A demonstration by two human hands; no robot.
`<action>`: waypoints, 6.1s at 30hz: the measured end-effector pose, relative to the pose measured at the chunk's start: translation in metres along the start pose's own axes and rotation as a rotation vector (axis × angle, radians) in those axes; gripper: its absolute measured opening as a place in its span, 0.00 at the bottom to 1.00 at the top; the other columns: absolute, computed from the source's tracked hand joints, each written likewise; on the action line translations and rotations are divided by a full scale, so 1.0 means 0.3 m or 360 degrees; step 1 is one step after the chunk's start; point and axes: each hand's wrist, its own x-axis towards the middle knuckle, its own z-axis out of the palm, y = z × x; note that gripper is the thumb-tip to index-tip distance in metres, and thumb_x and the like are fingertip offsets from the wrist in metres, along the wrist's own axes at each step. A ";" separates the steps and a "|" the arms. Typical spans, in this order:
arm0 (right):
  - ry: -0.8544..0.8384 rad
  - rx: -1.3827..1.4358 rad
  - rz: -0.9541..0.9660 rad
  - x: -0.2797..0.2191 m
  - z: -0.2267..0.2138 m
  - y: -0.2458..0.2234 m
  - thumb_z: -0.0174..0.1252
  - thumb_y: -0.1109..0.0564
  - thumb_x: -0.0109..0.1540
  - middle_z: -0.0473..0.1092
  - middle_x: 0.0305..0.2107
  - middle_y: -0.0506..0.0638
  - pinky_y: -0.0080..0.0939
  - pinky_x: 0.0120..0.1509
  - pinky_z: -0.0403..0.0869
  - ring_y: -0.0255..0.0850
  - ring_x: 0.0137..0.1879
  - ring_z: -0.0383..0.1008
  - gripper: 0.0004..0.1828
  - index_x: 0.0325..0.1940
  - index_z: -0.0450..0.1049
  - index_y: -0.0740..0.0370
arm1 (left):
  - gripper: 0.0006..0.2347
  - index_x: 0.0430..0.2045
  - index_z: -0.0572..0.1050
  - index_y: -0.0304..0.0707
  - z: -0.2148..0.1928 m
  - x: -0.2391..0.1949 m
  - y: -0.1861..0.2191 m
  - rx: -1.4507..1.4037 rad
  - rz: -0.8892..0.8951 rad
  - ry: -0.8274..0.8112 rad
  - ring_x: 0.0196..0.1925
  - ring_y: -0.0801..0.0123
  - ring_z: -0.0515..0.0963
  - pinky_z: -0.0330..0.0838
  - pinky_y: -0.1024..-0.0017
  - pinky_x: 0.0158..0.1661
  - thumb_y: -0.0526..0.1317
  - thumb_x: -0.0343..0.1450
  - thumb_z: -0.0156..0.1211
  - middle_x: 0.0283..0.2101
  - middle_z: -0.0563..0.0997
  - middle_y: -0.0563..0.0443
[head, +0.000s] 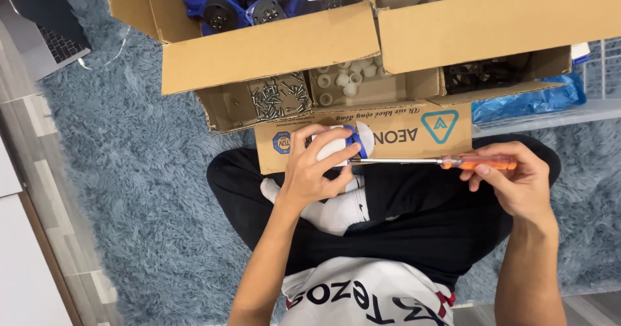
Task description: The person sits on the floor and assembles white plastic electrical components using a screwdriver. They pick up parts from a cardboard box, attach blue plastic pieces, and tighten screws to secure the assembly.
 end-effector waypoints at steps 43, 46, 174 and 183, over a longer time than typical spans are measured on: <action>0.0075 -0.0236 0.0071 0.040 0.028 -0.067 0.61 0.69 0.69 0.78 0.43 0.67 0.39 0.44 0.85 0.53 0.41 0.85 0.09 0.53 0.76 0.77 | 0.17 0.51 0.82 0.55 0.011 -0.008 -0.009 -0.0004 -0.0001 0.0026 0.58 0.49 0.75 0.72 0.56 0.55 0.34 0.69 0.70 0.59 0.82 0.55; 0.0026 -0.0304 -0.0044 0.030 -0.001 -0.040 0.65 0.69 0.65 0.77 0.49 0.65 0.42 0.61 0.88 0.50 0.55 0.82 0.11 0.52 0.78 0.71 | 0.16 0.50 0.83 0.54 0.012 -0.009 -0.007 0.0000 0.0001 0.0032 0.58 0.49 0.75 0.72 0.57 0.56 0.34 0.69 0.69 0.59 0.83 0.55; 0.0254 -0.1181 -0.0653 0.162 0.241 -0.126 0.76 0.59 0.62 0.83 0.45 0.47 0.47 0.62 0.79 0.49 0.54 0.85 0.12 0.49 0.88 0.53 | 0.25 0.65 0.73 0.42 -0.144 0.143 0.081 0.0075 -0.0081 -0.0714 0.65 0.43 0.77 0.75 0.56 0.53 0.42 0.72 0.72 0.63 0.74 0.40; 0.0228 -0.1080 -0.1057 0.162 0.375 -0.212 0.74 0.63 0.61 0.83 0.46 0.51 0.51 0.67 0.77 0.52 0.55 0.84 0.12 0.49 0.86 0.58 | 0.21 0.59 0.77 0.32 -0.167 0.156 0.119 -0.0101 -0.0183 -0.0662 0.62 0.33 0.80 0.76 0.46 0.64 0.38 0.72 0.73 0.59 0.70 0.34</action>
